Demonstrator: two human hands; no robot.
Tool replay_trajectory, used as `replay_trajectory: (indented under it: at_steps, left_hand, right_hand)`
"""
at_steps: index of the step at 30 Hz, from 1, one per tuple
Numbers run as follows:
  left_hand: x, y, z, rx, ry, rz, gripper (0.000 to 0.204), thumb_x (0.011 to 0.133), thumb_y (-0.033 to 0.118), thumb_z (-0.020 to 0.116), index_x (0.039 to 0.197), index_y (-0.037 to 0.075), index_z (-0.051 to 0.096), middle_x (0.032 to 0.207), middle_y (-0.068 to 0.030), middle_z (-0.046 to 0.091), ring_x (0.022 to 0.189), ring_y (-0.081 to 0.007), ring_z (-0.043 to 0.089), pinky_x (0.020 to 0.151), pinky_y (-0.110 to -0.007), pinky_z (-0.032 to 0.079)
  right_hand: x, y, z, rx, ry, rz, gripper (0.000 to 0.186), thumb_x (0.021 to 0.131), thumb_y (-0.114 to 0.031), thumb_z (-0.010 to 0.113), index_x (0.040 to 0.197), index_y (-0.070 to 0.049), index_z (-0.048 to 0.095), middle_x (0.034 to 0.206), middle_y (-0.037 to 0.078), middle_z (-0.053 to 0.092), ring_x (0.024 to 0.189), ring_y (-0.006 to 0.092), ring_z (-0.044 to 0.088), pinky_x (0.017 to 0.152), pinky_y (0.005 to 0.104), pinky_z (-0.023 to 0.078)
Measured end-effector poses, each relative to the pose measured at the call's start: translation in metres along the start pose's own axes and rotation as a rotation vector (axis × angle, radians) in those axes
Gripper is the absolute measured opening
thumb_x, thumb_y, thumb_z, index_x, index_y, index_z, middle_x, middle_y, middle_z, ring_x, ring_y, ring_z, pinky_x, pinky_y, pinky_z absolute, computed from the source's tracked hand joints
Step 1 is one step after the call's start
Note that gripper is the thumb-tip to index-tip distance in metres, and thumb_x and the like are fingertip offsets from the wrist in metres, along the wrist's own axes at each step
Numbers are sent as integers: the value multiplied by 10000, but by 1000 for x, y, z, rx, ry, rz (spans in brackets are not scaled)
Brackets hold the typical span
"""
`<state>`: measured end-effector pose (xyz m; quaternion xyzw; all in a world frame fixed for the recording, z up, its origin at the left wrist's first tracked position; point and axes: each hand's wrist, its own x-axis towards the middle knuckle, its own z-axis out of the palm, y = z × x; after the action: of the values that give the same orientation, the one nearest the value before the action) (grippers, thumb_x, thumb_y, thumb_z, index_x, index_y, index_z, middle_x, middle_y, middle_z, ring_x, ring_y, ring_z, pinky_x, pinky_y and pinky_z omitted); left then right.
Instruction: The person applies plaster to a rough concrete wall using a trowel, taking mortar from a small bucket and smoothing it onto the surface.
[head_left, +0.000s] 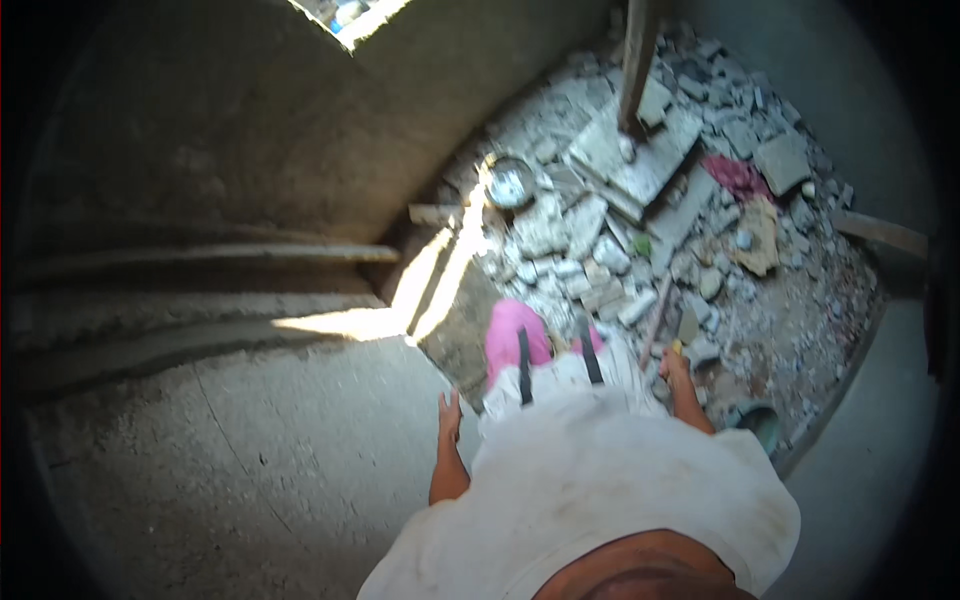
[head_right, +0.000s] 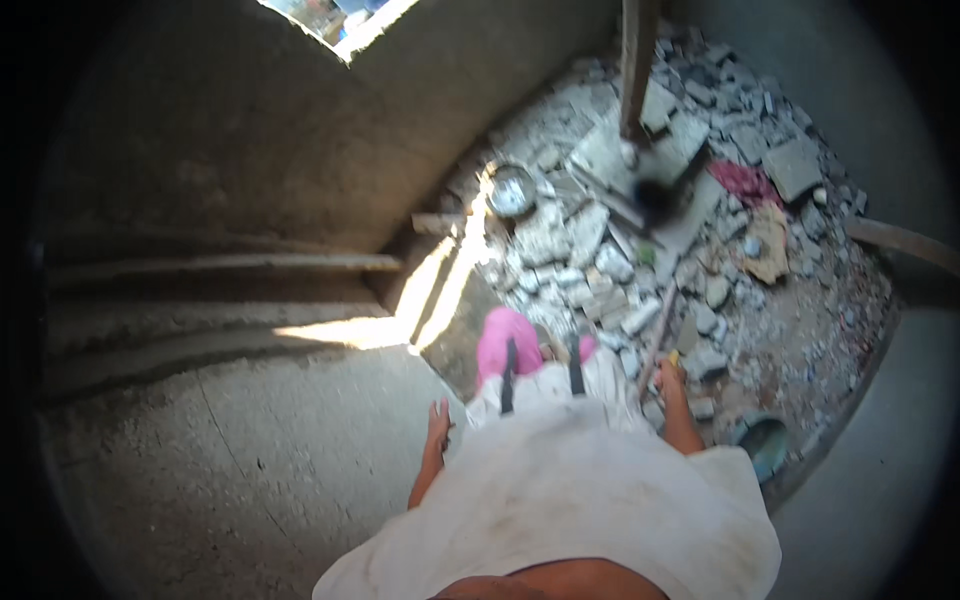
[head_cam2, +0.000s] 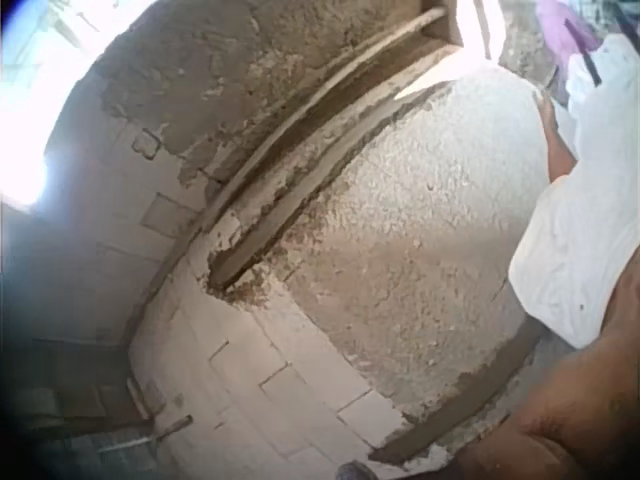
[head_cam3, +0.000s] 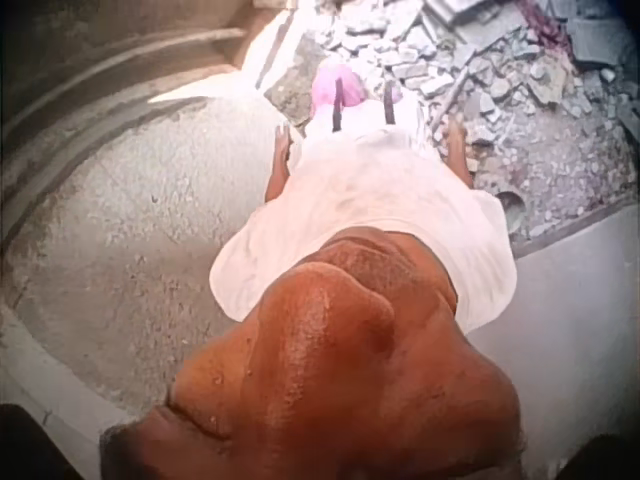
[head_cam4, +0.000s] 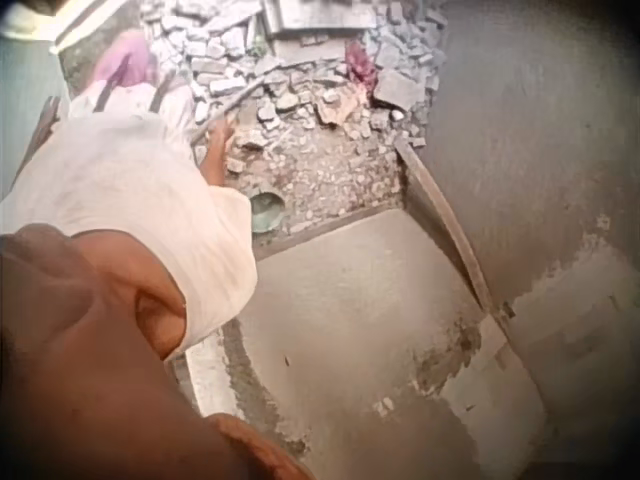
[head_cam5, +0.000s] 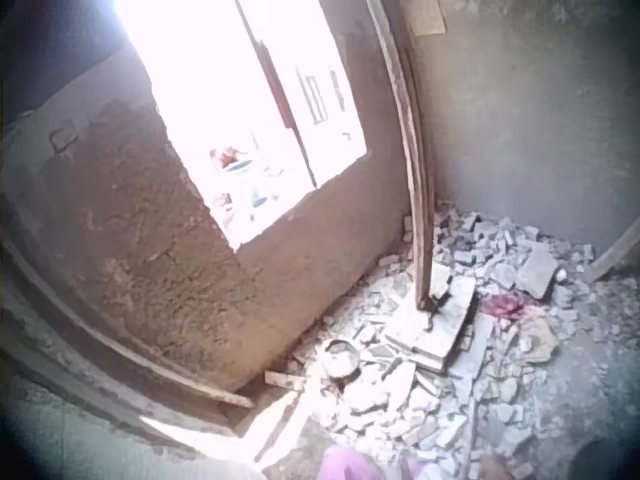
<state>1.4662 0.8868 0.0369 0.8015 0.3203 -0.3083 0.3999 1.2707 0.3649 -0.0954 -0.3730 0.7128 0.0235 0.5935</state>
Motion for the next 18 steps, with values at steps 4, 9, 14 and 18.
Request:
replay_trajectory:
  at_steps: [4,9,14,18]
  left_hand:
    - [118,60,-17,188,131,140,895,887,617,529,1508,66,195,1206,-200,561,820,-266,593,741,-396,494]
    - [197,257,46,175,30,255,777,914,485,557,1488,49,266,1388,-228,470,1257,-322,487,1040,-433,377]
    - [238,458,101,217,-215,419,763,919,445,551,1498,51,249,1367,-246,492,1255,-327,490,1036,-401,379]
    - [259,575,110,47,-348,695,704,965,358,549,1496,26,225,1277,-172,562,1133,-224,547,945,-328,433]
  right_hand:
    - [-15,-96,106,60,-235,-172,170,852,-163,659,834,-64,523,595,24,506,397,138,483,324,309,412]
    - [-43,-176,184,-47,-250,-323,166,831,-144,670,903,-61,545,583,21,500,413,145,507,339,317,426]
    - [-25,-188,222,37,-142,-117,209,810,-125,665,911,-74,489,576,25,488,395,143,473,325,304,380]
    - [-12,-208,245,-50,104,153,223,772,-157,689,801,-75,485,552,40,477,382,161,468,315,318,385]
